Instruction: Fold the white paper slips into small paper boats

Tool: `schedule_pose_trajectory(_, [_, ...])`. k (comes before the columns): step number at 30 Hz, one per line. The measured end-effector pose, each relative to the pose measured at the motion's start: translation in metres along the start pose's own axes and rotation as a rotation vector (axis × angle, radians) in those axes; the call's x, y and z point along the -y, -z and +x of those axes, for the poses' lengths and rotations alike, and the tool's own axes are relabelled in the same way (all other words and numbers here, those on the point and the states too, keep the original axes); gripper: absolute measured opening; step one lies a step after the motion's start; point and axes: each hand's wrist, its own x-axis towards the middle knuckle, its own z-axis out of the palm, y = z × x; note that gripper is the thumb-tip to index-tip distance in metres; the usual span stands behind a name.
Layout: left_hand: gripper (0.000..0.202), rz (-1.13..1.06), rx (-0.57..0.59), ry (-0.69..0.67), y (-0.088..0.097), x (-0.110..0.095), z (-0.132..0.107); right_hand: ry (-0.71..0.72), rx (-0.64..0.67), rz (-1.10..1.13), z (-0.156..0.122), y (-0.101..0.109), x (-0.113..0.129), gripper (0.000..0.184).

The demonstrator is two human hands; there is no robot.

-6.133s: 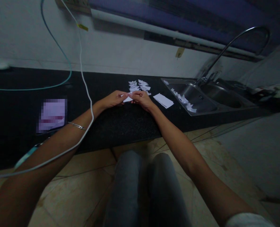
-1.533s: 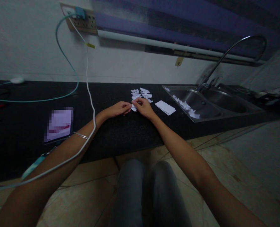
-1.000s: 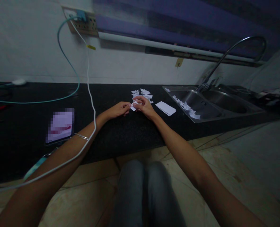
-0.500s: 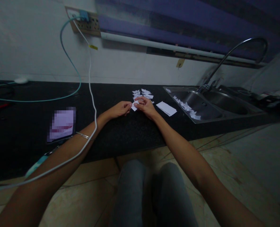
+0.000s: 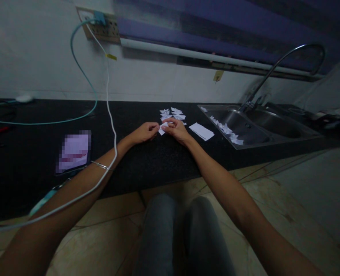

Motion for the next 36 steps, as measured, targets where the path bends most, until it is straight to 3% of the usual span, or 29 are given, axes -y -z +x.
schedule_pose_trajectory(8, [0.033, 0.039, -0.033, -0.017, 0.001, -0.001, -0.002, -0.033, -0.006, 0.077, -0.001, -0.001, 0.002, 0.042])
schedule_pose_trajectory(16, [0.035, -0.021, -0.054, 0.007, 0.000, 0.000, -0.001, 0.011, 0.009, -0.006, -0.003, -0.001, 0.005, 0.041])
schedule_pose_trajectory(22, [0.055, -0.210, 0.016, 0.105, 0.003, 0.006, 0.004, 0.024, -0.081, -0.027, 0.002, 0.004, -0.007, 0.040])
schedule_pose_trajectory(28, [0.068, -0.216, 0.053, 0.157, 0.006, 0.002, 0.005, 0.077, -0.154, -0.115, 0.005, 0.004, -0.008, 0.035])
schedule_pose_trajectory(32, [0.060, -0.233, 0.070, 0.167, 0.007, -0.003, 0.006, 0.221, -0.109, -0.218, 0.002, 0.001, -0.002, 0.023])
schedule_pose_trajectory(36, [0.042, -0.321, 0.015, 0.157, 0.007, -0.001, 0.007, 0.253, 0.008, -0.189, -0.001, -0.001, 0.004, 0.018])
